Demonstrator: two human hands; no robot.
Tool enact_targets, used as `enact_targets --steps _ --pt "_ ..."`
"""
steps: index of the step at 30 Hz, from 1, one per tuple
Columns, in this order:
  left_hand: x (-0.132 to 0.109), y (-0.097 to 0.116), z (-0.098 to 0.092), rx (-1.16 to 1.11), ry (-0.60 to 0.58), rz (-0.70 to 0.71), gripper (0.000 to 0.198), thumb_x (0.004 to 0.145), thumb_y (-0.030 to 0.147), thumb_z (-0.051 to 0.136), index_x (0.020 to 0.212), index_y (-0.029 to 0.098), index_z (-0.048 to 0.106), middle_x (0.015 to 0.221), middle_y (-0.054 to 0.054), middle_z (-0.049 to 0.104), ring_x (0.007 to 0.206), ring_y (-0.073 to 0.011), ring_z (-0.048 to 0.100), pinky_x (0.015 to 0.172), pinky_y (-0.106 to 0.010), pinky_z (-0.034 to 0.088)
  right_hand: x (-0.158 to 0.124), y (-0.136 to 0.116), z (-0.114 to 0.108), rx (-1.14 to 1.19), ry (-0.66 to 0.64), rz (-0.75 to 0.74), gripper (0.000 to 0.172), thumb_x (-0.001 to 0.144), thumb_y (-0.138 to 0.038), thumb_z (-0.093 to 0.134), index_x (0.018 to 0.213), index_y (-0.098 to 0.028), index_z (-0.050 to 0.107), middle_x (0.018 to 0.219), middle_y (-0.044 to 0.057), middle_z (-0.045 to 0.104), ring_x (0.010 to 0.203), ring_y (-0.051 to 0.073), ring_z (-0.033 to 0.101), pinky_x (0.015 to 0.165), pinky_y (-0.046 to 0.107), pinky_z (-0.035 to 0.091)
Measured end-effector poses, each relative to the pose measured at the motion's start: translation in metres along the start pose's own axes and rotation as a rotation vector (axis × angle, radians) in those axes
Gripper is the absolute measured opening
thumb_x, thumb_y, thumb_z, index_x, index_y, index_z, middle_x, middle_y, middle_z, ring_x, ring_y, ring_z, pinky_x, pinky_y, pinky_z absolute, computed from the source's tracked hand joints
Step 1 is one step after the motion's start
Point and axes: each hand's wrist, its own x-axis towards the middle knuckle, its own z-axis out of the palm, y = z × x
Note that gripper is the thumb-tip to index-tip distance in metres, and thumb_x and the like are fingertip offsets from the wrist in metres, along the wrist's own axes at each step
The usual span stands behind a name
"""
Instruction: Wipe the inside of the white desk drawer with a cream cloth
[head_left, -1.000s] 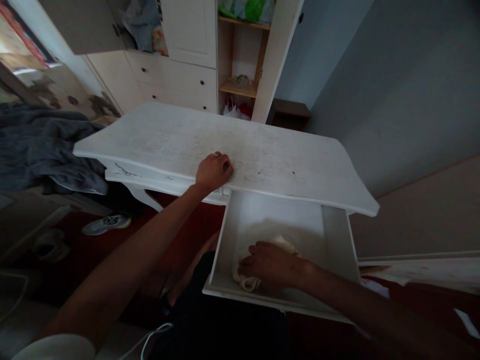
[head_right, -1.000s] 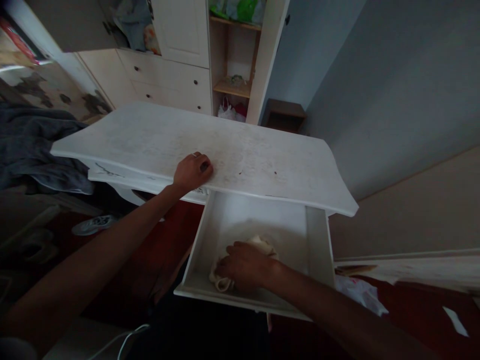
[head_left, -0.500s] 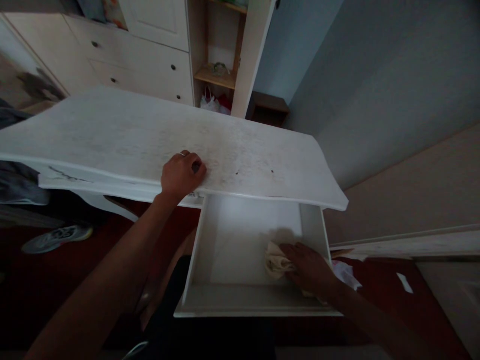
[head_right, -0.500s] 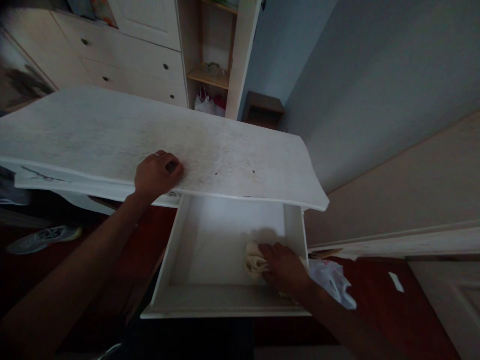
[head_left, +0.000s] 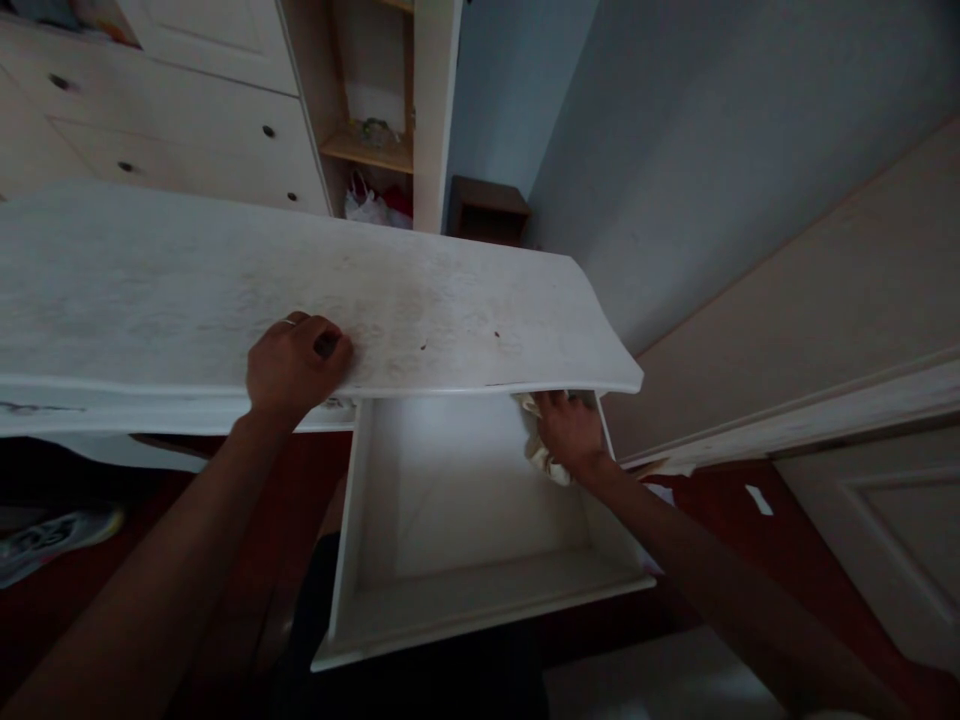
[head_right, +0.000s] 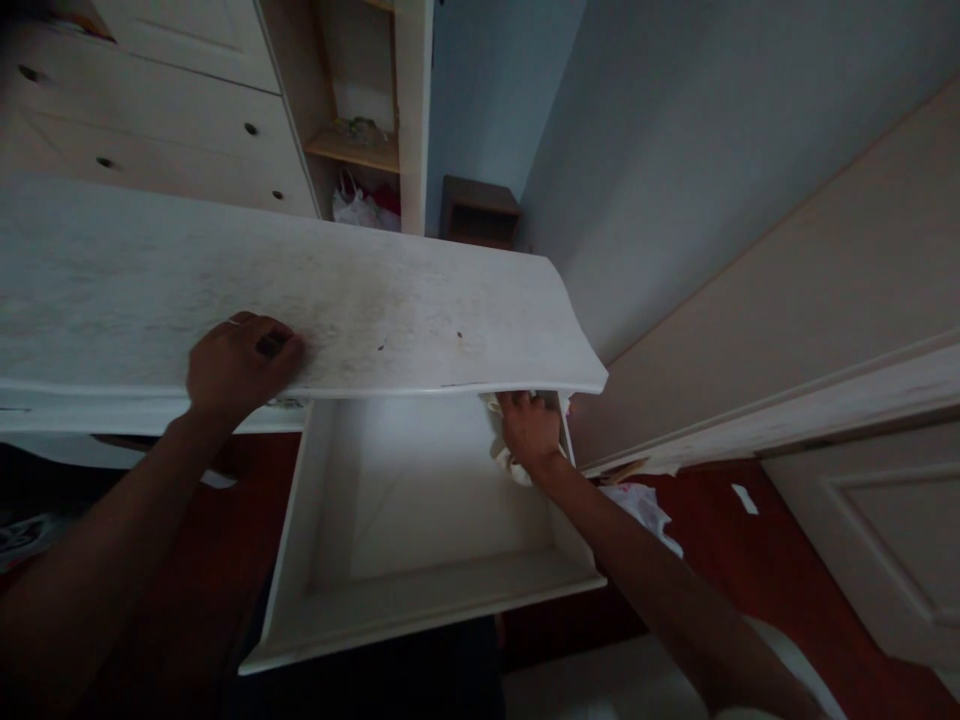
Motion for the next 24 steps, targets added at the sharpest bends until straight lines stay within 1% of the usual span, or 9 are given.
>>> enact_targets --steps 3,5,8,11,15,18,20,21,24 --pt "0.001 -0.001 0.001 0.01 -0.005 -0.005 0.036 0.089 0.042 0.046 0.093 0.016 0.072 0.099 -0.012 0.071 0.09 -0.0268 0.066 0.073 -0.035 0.046 0.002 0.0 -0.006 0.004 -0.048 0.053 0.041 0.101 -0.021 0.036 0.136 -0.008 0.052 0.118 0.027 0.065 0.094 0.034 0.071 0.073 0.043 0.055" --pt "0.001 -0.002 0.003 0.005 0.004 -0.002 0.036 0.089 0.042 0.047 0.093 0.016 0.072 0.098 -0.012 0.071 0.091 -0.0274 0.066 0.073 -0.035 0.046 -0.001 -0.002 -0.012 0.012 -0.118 0.078 0.041 0.1 -0.02 0.037 0.134 -0.004 0.053 0.117 0.03 0.065 0.097 0.034 0.072 0.076 0.043 0.056" --pt "0.0 -0.005 0.004 -0.008 0.021 0.003 0.036 0.089 0.042 0.047 0.093 0.017 0.072 0.097 -0.012 0.071 0.09 -0.0279 0.066 0.073 -0.035 0.047 -0.009 -0.007 -0.023 0.02 -0.253 0.079 0.038 0.096 -0.015 0.039 0.127 -0.002 0.059 0.115 0.03 0.068 0.105 0.034 0.071 0.081 0.041 0.055" --pt "0.0 -0.005 0.005 -0.011 0.03 0.007 0.036 0.089 0.042 0.047 0.094 0.017 0.072 0.097 -0.012 0.071 0.09 -0.028 0.066 0.073 -0.036 0.047 -0.022 -0.009 -0.031 0.027 -0.4 0.032 0.033 0.093 -0.016 0.046 0.118 -0.005 0.065 0.11 0.027 0.072 0.105 0.034 0.072 0.08 0.04 0.055" --pt "-0.001 -0.004 0.005 -0.025 0.032 0.006 0.035 0.089 0.041 0.047 0.093 0.017 0.072 0.097 -0.013 0.071 0.091 -0.0282 0.066 0.074 -0.037 0.047 -0.044 -0.002 -0.036 0.042 -0.556 -0.096 0.028 0.089 -0.02 0.055 0.108 -0.009 0.072 0.109 0.023 0.075 0.104 0.034 0.073 0.081 0.04 0.054" --pt "-0.001 -0.003 0.005 -0.037 0.037 -0.008 0.033 0.088 0.041 0.048 0.092 0.018 0.072 0.096 -0.012 0.07 0.091 -0.0281 0.066 0.075 -0.037 0.048 -0.061 0.009 -0.031 0.046 -0.665 -0.238 0.034 0.086 -0.024 0.058 0.115 -0.01 0.071 0.114 0.022 0.075 0.108 0.036 0.071 0.085 0.043 0.053" --pt "-0.002 -0.002 0.005 -0.045 0.036 -0.02 0.031 0.088 0.04 0.048 0.091 0.02 0.072 0.096 -0.011 0.07 0.091 -0.0281 0.066 0.076 -0.038 0.048 -0.069 0.016 -0.025 0.058 -0.688 -0.307 0.039 0.085 -0.025 0.059 0.12 -0.013 0.07 0.116 0.021 0.074 0.109 0.036 0.071 0.085 0.044 0.053" --pt "-0.002 -0.001 0.005 -0.05 0.033 -0.027 0.03 0.088 0.04 0.048 0.09 0.021 0.072 0.096 -0.011 0.07 0.091 -0.0281 0.066 0.076 -0.038 0.048 -0.071 0.018 -0.023 0.077 -0.683 -0.341 0.039 0.083 -0.024 0.06 0.119 -0.014 0.071 0.115 0.02 0.075 0.108 0.036 0.071 0.085 0.044 0.053" --pt "-0.001 0.0 0.004 -0.068 0.022 -0.048 0.028 0.087 0.039 0.05 0.09 0.022 0.072 0.096 -0.011 0.07 0.092 -0.0289 0.065 0.077 -0.04 0.049 -0.074 0.018 -0.018 0.204 -0.66 -0.498 0.034 0.074 -0.025 0.067 0.107 -0.021 0.076 0.105 0.015 0.078 0.097 0.034 0.074 0.081 0.043 0.054"
